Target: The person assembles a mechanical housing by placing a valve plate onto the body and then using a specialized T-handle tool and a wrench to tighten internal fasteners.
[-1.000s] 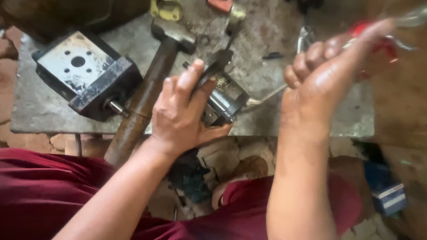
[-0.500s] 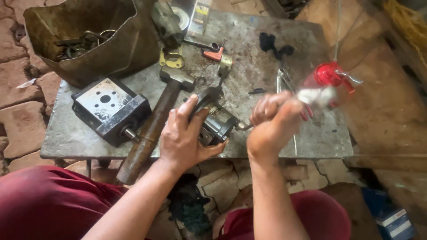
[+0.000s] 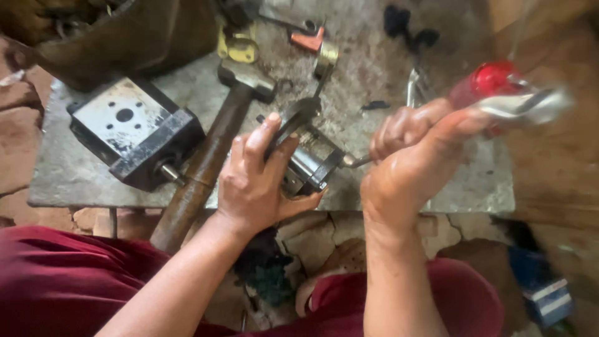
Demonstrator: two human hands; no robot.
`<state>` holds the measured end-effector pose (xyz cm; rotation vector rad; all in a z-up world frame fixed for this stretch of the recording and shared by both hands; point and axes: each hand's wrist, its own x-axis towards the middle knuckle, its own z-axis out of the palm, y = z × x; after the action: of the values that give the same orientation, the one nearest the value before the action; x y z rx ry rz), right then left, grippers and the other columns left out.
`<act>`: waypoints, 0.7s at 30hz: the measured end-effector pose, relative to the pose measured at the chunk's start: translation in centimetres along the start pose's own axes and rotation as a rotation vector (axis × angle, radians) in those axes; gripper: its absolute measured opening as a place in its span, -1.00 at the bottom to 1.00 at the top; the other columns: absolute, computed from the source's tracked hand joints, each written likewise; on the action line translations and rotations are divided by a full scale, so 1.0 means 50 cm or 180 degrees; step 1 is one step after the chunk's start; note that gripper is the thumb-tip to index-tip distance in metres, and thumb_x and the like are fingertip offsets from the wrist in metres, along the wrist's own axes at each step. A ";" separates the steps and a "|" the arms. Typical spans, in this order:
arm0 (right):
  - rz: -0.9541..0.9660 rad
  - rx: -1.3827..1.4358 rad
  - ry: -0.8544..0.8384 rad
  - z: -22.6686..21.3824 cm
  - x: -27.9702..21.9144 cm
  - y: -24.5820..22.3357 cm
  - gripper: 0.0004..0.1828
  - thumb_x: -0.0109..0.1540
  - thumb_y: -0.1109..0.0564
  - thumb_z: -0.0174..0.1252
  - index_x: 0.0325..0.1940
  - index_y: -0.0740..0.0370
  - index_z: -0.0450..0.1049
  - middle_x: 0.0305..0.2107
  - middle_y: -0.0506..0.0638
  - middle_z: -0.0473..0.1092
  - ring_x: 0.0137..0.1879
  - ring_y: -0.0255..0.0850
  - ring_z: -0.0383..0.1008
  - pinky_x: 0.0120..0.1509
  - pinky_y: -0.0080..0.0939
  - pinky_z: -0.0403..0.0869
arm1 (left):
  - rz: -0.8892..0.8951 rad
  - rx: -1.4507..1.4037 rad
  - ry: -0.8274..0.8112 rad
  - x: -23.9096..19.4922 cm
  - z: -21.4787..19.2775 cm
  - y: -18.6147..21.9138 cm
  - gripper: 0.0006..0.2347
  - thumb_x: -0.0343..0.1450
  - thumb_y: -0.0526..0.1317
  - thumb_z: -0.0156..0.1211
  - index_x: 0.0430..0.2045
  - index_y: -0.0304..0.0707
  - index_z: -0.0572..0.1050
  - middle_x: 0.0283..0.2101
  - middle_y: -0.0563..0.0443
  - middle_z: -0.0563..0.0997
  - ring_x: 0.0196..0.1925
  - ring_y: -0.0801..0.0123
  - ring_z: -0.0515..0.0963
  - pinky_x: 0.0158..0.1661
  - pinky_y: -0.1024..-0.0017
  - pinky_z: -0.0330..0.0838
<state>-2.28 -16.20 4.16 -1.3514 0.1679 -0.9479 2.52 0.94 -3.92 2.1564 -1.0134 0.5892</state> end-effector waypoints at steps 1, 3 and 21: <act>-0.0027 -0.0105 0.0017 -0.003 0.004 0.000 -0.31 0.39 -0.52 -0.09 -0.47 0.04 0.04 -0.72 -0.24 -0.10 -0.67 -0.44 -0.10 -0.57 -0.30 0.02 | 0.0009 -0.0003 -0.0001 -0.005 0.005 -0.004 -0.33 0.21 0.19 0.56 0.06 -0.29 0.54 0.32 -0.18 0.26 0.12 -0.08 0.43 0.09 0.09 0.49; -0.0089 -0.0310 0.0051 -0.008 0.006 0.008 -0.34 0.39 -0.53 -0.13 -0.45 0.00 0.02 -0.73 -0.25 -0.11 -0.68 -0.46 -0.11 -0.58 -0.30 0.04 | 0.0043 0.0007 -0.0002 -0.017 0.012 -0.014 -0.33 0.23 0.21 0.56 0.07 -0.30 0.53 0.33 -0.18 0.24 0.13 -0.09 0.42 0.11 0.08 0.48; 0.1160 0.0799 0.0361 -0.033 -0.082 0.014 -0.37 0.33 -0.51 -0.09 -0.36 0.08 0.13 -0.63 -0.17 -0.04 -0.59 -0.36 -0.13 -0.54 -0.27 -0.06 | 0.0167 -0.0478 -0.0863 0.015 -0.089 0.017 -0.06 0.03 0.23 0.59 0.22 -0.41 0.38 0.43 -0.28 0.05 0.37 -0.28 0.22 0.32 -0.06 0.23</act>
<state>-5.54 -14.79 1.46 -0.9938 0.3571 -0.7100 1.76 3.45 -0.13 2.1181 -1.2202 0.2381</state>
